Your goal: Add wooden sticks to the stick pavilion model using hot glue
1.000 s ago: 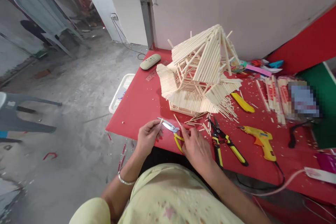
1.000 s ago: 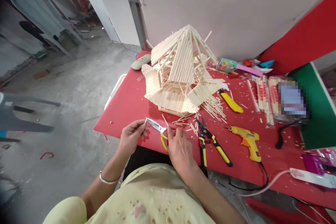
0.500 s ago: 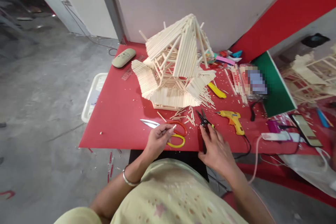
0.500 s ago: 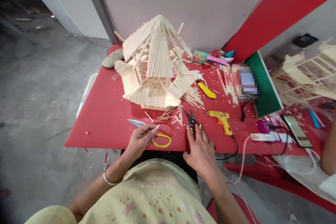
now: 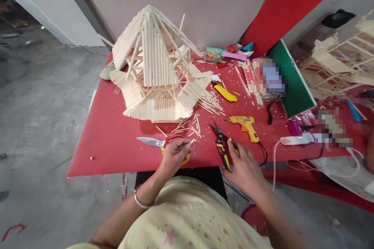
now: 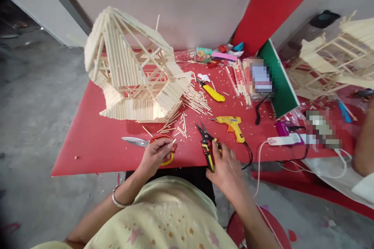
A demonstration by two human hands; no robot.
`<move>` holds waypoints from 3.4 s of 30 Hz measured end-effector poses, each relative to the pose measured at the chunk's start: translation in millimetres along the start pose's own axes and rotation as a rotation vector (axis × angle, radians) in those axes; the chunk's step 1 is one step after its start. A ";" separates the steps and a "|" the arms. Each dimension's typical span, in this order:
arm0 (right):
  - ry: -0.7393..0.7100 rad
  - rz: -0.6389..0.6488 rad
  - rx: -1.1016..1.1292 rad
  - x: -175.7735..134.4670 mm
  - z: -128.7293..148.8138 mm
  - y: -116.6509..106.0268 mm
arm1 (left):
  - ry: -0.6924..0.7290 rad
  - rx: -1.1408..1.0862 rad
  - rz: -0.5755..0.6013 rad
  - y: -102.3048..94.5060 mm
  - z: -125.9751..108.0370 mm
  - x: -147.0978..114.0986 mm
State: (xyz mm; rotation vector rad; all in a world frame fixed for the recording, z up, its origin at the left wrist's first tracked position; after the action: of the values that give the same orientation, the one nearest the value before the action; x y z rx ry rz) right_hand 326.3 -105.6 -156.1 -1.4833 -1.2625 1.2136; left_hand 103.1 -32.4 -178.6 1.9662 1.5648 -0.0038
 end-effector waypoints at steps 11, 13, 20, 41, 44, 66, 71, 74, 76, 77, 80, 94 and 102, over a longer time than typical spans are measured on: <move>0.097 -0.156 0.348 -2.1 -34.8 -10.7 | 0.022 0.104 -0.028 27.9 6.8 6.0; 0.095 -0.130 0.563 -4.8 -36.5 -14.3 | 0.005 0.102 -0.052 31.2 8.3 6.1; 0.049 0.103 1.184 -1.6 -25.9 -0.4 | -0.004 0.068 -0.086 43.0 7.1 9.4; 0.126 -0.324 0.192 40.6 2.7 -43.9 | 0.037 -0.210 -0.128 24.5 -7.8 15.3; 0.011 -0.179 0.238 74.9 36.4 -45.0 | 0.158 -0.150 -0.096 25.5 -20.7 11.1; -0.186 -0.046 0.137 113.5 59.8 -59.5 | 0.163 -0.235 -0.078 -3.0 -21.7 15.3; -0.433 -0.057 0.353 94.2 67.6 -83.9 | 0.112 -0.183 -0.064 -4.4 -27.2 18.4; -0.515 -0.082 0.521 84.7 71.4 -94.5 | -0.009 -0.114 0.013 4.3 -20.9 21.1; -0.496 -0.094 0.615 84.4 69.5 -96.6 | -0.081 -0.040 0.048 7.8 -15.0 21.9; -0.472 -0.100 0.670 85.4 67.3 -96.7 | -0.108 -0.008 0.068 9.5 -12.3 21.9; -0.338 -0.130 0.859 90.3 57.1 -92.4 | -0.165 0.022 0.160 17.8 -4.4 20.7; -0.033 -0.154 1.352 93.6 52.6 -48.7 | -0.305 -0.163 0.178 24.9 14.7 21.1; -0.040 -0.185 1.306 91.4 51.1 -49.6 | -0.291 -0.160 0.172 28.7 12.0 21.0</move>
State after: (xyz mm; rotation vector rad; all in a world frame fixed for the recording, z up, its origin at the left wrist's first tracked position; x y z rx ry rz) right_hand 269.5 -7.4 -132.4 -0.3636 -0.3589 1.4637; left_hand 139.1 -22.6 -182.9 1.8727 1.1722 -0.0876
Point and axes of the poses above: each hand's wrist, its own x-axis towards the middle knuckle, its own y-axis out of the palm, z = x × y, the point moved 9 cm from there along x, towards the middle knuckle, and after that the axes turned 12 degrees about -x, right-handed, at the moved point
